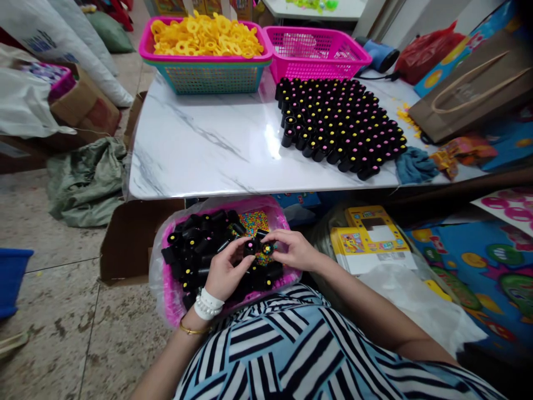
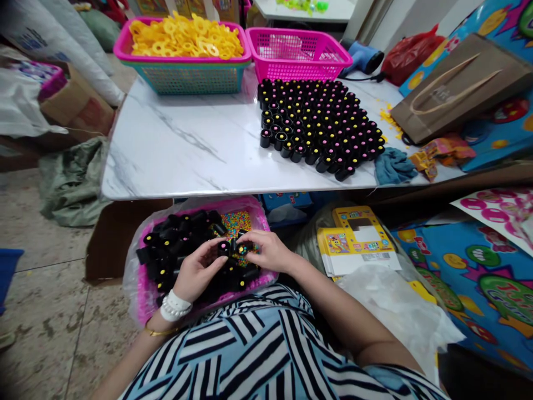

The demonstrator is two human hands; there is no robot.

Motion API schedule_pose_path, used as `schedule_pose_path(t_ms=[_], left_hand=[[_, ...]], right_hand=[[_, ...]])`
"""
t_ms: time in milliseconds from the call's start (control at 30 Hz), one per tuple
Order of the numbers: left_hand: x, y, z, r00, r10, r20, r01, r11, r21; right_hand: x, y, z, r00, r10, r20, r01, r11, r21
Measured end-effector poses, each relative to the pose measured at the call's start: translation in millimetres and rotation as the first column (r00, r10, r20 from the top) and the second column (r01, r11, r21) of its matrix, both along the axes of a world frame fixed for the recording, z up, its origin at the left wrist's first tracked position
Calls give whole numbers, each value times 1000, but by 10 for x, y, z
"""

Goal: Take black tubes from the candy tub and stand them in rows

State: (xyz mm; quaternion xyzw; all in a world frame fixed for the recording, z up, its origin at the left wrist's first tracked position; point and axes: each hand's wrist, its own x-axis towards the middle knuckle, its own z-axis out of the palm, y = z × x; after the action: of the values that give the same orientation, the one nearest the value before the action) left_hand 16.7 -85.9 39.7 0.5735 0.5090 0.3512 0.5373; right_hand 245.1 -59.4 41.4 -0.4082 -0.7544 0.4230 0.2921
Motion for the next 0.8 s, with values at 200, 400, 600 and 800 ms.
schedule_pose_path(t_ms=[200,400,600,800], left_hand=[[-63,-2,-102,999,37,13,-36,999,-26],[-60,-23,-129,999,7,-35,-8,1000,-9],[-59,-16,-184,994,-24,-104,26,1000,14],[-16,-16,-138,972,-51,-228,67,996,63]], right_hand=[[-31,182,120,994,104,-16,-104,995,-3],[-23,130,275,999,6,-35,-4,998,68],[1,-2,250,989,-147,2,143,965,219],[-135,199,38,907,-23,419,-111,951,290]])
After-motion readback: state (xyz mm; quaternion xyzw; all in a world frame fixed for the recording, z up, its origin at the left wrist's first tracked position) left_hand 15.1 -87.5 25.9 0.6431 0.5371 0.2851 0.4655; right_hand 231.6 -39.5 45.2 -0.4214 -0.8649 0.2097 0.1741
